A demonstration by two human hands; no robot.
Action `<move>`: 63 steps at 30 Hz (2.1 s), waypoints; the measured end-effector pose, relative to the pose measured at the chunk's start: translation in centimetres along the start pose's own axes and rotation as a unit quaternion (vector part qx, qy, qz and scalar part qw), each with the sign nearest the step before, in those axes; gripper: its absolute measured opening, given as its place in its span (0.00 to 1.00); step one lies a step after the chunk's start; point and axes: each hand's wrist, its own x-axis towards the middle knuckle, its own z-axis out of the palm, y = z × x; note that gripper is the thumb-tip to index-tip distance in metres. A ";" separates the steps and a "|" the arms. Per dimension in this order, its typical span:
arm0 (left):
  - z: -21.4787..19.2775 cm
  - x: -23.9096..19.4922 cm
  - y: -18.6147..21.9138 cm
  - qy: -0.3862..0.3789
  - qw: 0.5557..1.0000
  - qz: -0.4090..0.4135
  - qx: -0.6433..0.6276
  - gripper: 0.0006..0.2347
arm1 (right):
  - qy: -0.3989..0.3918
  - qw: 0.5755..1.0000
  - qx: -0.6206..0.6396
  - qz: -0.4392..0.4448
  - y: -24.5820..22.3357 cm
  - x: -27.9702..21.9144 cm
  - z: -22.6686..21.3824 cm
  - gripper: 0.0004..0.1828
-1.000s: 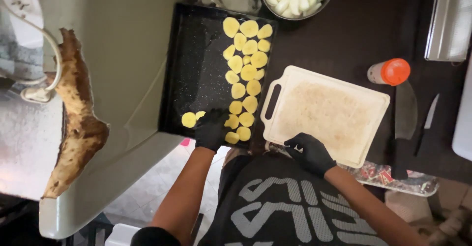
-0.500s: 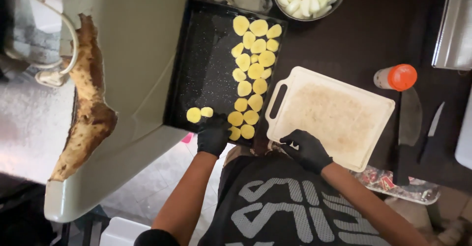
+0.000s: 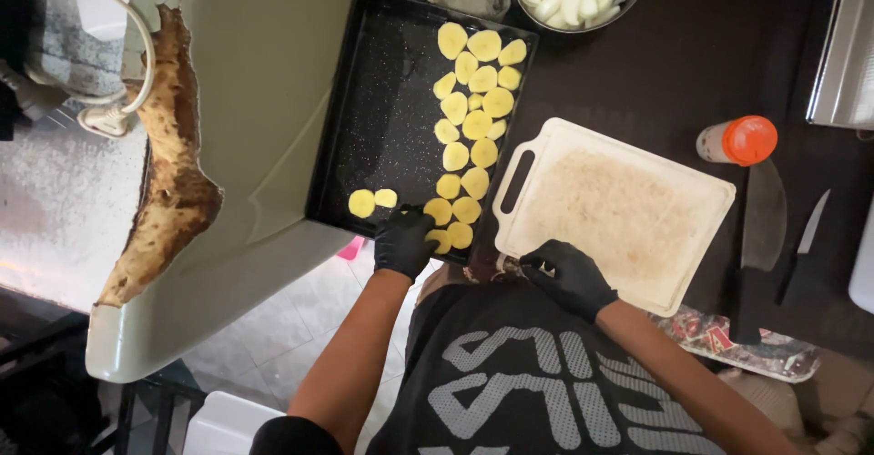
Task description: The person walks to a kitchen counter and arranges pre-sliced potato rounds on a black baking tray. They then use a knife to cut additional potato pieces on a white cutting board, placing the cut pieces onto the tray.
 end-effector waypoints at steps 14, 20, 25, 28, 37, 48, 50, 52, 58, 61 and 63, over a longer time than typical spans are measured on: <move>-4.3 -0.5 0.3 0.013 0.999 -0.028 -0.043 0.12 | -0.005 1.000 -0.029 0.002 0.7 -0.4 0.6 0.14; -6.0 -0.8 -3.9 -0.030 0.988 -0.148 0.018 0.13 | -0.008 1.000 -0.020 0.002 1.3 -0.6 1.1 0.15; -7.1 -1.0 -1.5 -0.050 0.988 -0.148 0.014 0.15 | -0.014 0.999 -0.027 -0.020 1.6 0.2 1.6 0.16; -2.2 -0.2 -2.8 -0.049 0.988 -0.145 0.005 0.17 | -0.018 0.999 -0.025 -0.011 1.3 0.1 1.5 0.17; 3.9 2.2 -9.7 0.285 0.947 -0.030 0.145 0.09 | -0.014 0.999 -0.044 0.012 0.6 -0.1 1.1 0.14; -5.6 3.2 -4.2 0.079 0.993 -0.073 0.050 0.16 | -0.002 0.999 -0.048 0.012 0.4 -0.1 1.0 0.14; -5.4 3.5 -3.3 0.073 0.995 -0.065 0.034 0.16 | -0.002 0.999 -0.048 0.020 0.6 -0.3 0.9 0.15; -5.6 4.1 -2.9 0.072 0.997 -0.004 0.026 0.16 | -0.006 0.999 -0.038 0.015 1.0 -0.2 0.9 0.14; -5.3 4.7 -2.5 0.096 0.994 0.038 0.033 0.12 | -0.005 0.999 -0.025 0.030 0.7 -0.3 1.1 0.14; -11.5 1.5 1.3 0.125 0.991 -0.045 -0.004 0.14 | -0.004 0.999 -0.033 0.035 0.5 -0.3 0.8 0.14; -10.3 2.3 -2.4 0.146 0.985 -0.087 0.035 0.14 | -0.007 0.999 -0.033 0.035 0.8 -0.3 0.8 0.14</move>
